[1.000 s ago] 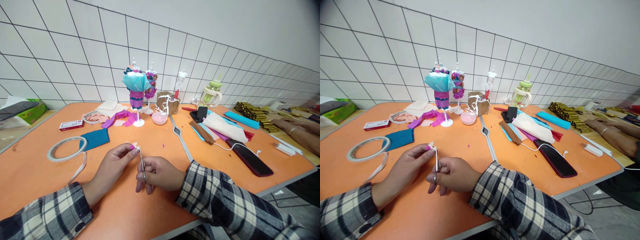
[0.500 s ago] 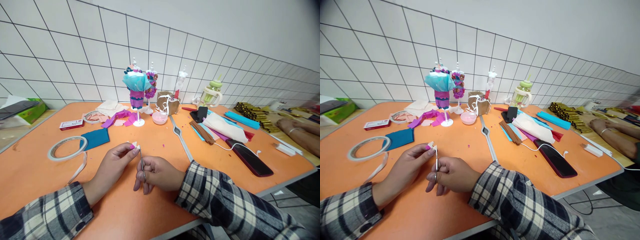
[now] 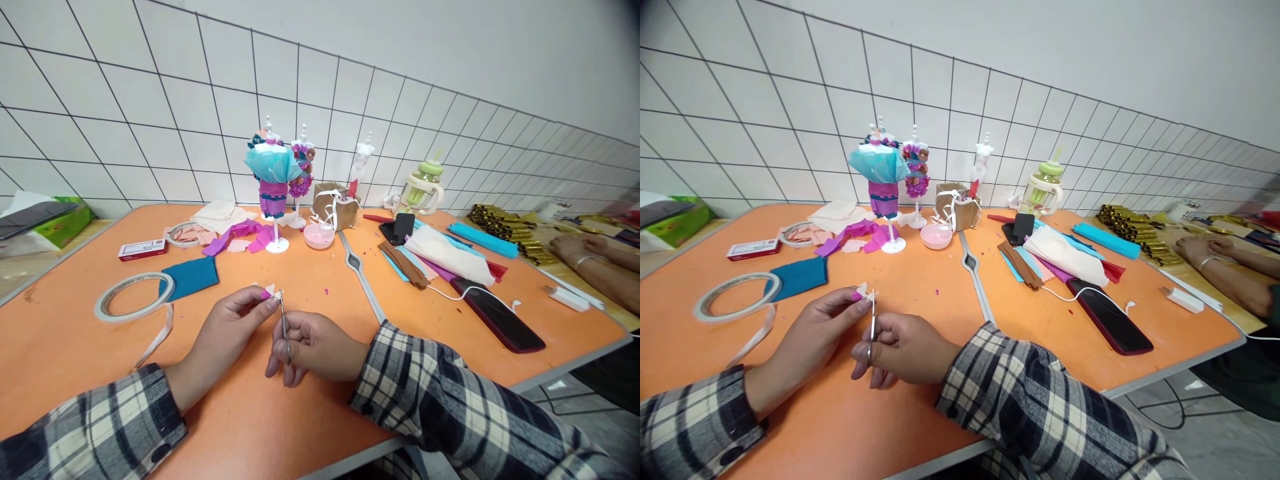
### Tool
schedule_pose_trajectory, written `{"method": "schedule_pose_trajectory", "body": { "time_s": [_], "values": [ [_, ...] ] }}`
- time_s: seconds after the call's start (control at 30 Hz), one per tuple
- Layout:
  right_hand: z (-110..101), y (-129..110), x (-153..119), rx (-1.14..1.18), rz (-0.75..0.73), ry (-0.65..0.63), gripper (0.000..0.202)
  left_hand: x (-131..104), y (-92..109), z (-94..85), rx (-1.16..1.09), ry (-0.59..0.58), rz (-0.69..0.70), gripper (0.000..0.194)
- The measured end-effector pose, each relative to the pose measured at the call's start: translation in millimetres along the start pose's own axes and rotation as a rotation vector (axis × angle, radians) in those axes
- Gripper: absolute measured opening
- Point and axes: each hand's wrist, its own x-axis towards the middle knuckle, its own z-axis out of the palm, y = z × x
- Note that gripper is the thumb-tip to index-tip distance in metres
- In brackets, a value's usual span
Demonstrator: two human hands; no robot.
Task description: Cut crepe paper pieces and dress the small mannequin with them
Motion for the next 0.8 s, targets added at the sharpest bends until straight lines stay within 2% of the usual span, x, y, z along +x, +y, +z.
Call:
{"method": "schedule_pose_trajectory", "body": {
  "time_s": [0.6,0.8],
  "values": [
    [-0.5,1.0,-0.1,-0.005,0.004,0.002,0.035,-0.2,1.0,0.6,-0.019,0.013,-0.019,0.026],
    [0.7,-1.7,-1.0,-0.005,-0.001,0.002,0.048,1.2,-2.1,-0.8,-0.041,-0.013,0.000,0.021]
  ]
}}
